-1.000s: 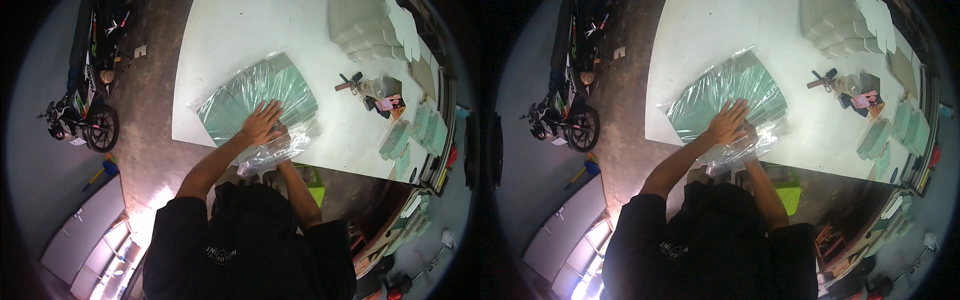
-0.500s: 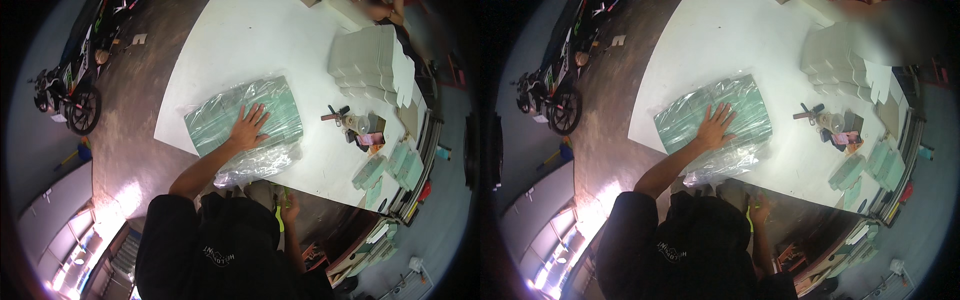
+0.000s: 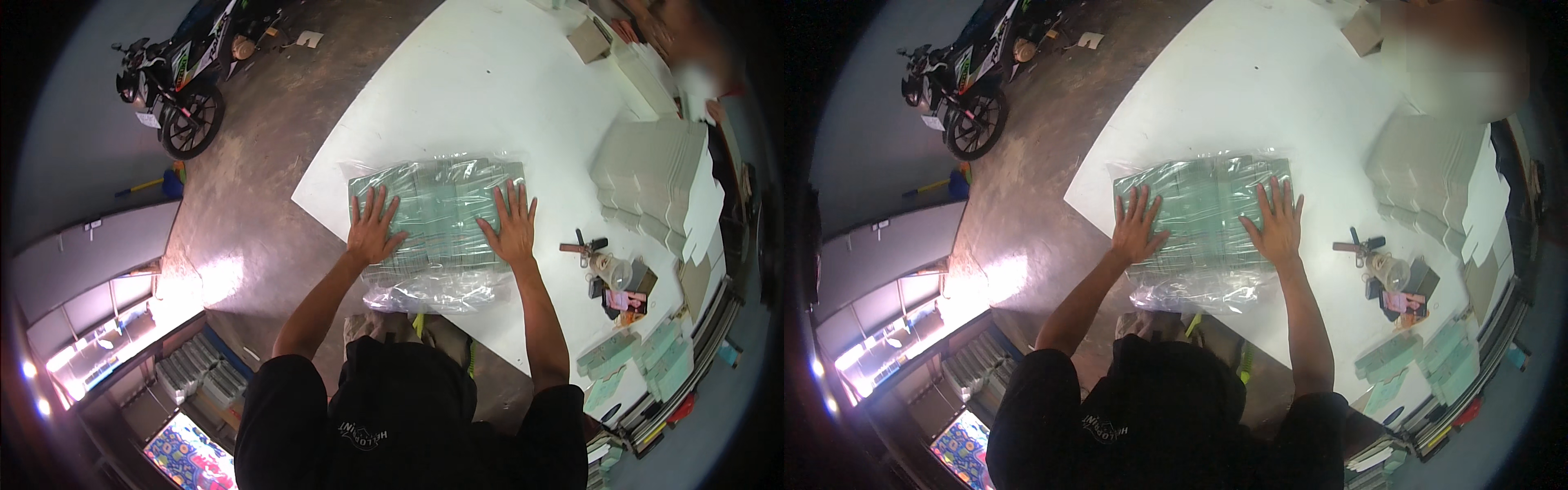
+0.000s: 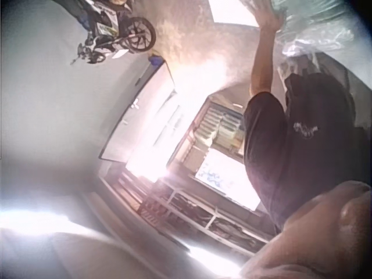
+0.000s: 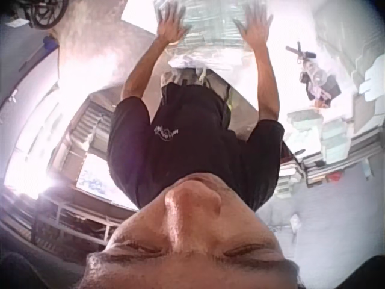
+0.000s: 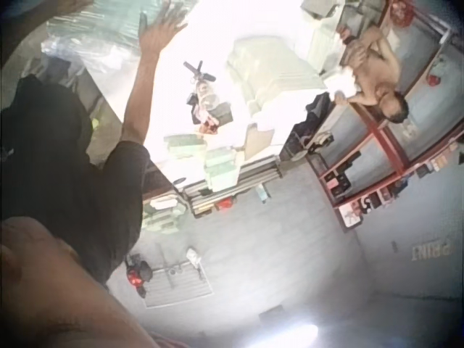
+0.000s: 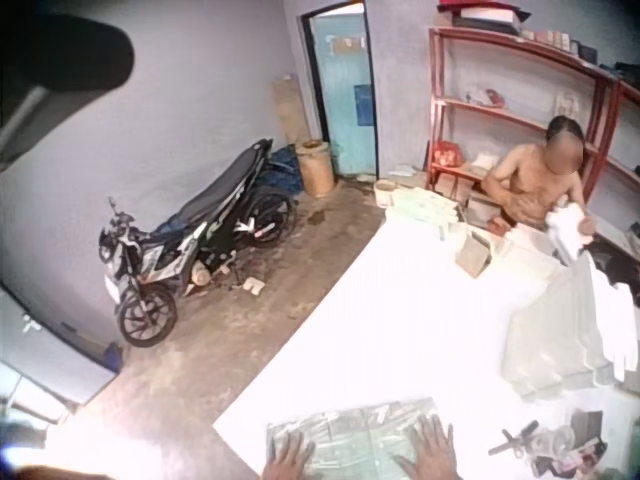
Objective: The person wraps stacks of light green rectangular items in a clear plastic bag on a white table. They repeatedly pick up stacks, place them into the bag, and smooth the plastic to enclose the items.
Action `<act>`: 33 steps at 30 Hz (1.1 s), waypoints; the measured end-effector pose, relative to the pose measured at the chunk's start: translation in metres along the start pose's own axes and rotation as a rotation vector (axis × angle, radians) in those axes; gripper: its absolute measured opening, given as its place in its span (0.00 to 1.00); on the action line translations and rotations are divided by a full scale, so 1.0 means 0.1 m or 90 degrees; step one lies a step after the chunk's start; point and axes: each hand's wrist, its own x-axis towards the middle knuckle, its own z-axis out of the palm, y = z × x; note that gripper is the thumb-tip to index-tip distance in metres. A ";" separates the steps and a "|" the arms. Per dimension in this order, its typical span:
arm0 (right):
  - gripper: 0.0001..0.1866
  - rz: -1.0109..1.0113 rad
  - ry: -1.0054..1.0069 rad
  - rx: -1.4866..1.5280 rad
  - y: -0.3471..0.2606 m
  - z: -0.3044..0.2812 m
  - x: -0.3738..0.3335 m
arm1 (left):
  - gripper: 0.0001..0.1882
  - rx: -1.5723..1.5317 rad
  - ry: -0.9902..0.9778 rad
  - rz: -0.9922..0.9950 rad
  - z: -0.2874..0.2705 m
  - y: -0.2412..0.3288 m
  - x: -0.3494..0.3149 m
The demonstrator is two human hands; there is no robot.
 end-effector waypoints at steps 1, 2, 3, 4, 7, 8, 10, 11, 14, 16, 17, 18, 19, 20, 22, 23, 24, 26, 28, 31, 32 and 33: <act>0.42 -0.002 -0.013 -0.007 0.01 0.04 -0.03 | 0.47 0.006 -0.014 -0.009 0.02 0.00 -0.07; 0.43 -0.003 -0.025 -0.014 0.01 0.07 -0.08 | 0.47 -0.042 -0.005 -0.013 0.07 0.03 -0.08; 0.43 -0.001 -0.036 -0.022 0.01 0.10 -0.14 | 0.48 -0.045 -0.007 -0.013 0.09 0.04 -0.12; 0.44 0.000 -0.047 -0.029 0.05 0.10 -0.22 | 0.48 -0.050 -0.006 -0.007 0.12 0.07 -0.14; 0.44 -0.014 -0.065 -0.035 0.07 0.09 -0.34 | 0.49 -0.059 -0.015 0.015 0.12 0.12 -0.24; 0.45 -0.010 -0.090 -0.032 0.08 0.09 -0.36 | 0.49 -0.060 -0.024 0.028 0.10 0.12 -0.29; 0.46 0.004 -0.113 -0.033 0.10 0.06 -0.40 | 0.51 -0.078 -0.120 0.097 -0.02 0.07 -0.42; 0.46 0.014 -0.126 -0.034 0.10 0.06 -0.44 | 0.52 -0.086 -0.170 0.134 -0.06 0.03 -0.50; 0.47 0.017 -0.148 -0.023 0.09 -0.01 -0.61 | 0.54 -0.086 -0.221 0.191 -0.06 -0.11 -0.80; 0.46 0.010 -0.148 -0.015 0.03 -0.02 -0.72 | 0.54 -0.063 -0.136 0.228 0.29 -0.16 -0.94; 0.46 0.011 -0.142 -0.012 0.02 0.00 -0.75 | 0.54 -0.046 -0.091 0.252 0.31 -0.17 -0.87; 0.46 0.007 -0.123 -0.008 0.04 0.02 -0.75 | 0.53 -0.043 -0.089 0.255 0.31 -0.18 -0.84; 0.46 0.004 -0.114 -0.008 0.06 0.04 -0.76 | 0.53 -0.047 -0.078 0.263 0.31 -0.19 -0.82; 0.46 0.002 -0.105 -0.007 0.08 0.06 -0.76 | 0.52 -0.052 -0.068 0.272 0.31 -0.20 -0.81; 0.46 0.002 -0.088 -0.007 0.09 0.09 -0.77 | 0.51 -0.051 -0.061 0.287 0.28 -0.19 -0.80; 0.45 0.001 -0.079 -0.007 0.08 0.08 -0.77 | 0.51 -0.033 -0.063 0.288 0.28 -0.19 -0.79; 0.45 0.002 -0.070 -0.007 0.08 0.08 -0.77 | 0.50 -0.014 -0.065 0.289 0.27 -0.19 -0.78; 0.45 -0.002 -0.056 0.003 0.06 0.07 -0.74 | 0.51 -0.001 -0.042 0.288 0.28 -0.20 -0.81; 0.45 0.000 -0.053 0.001 0.06 0.05 -0.74 | 0.51 -0.001 -0.060 0.284 0.25 -0.20 -0.78; 0.45 0.011 -0.060 -0.016 0.04 -0.02 -0.72 | 0.49 -0.019 -0.066 0.279 0.18 -0.20 -0.73; 0.45 0.015 -0.059 -0.019 0.01 -0.06 -0.70 | 0.49 -0.040 -0.077 0.272 0.10 -0.17 -0.70; 0.45 0.020 -0.058 -0.022 -0.02 -0.08 -0.68 | 0.48 -0.061 -0.088 0.265 0.05 -0.16 -0.65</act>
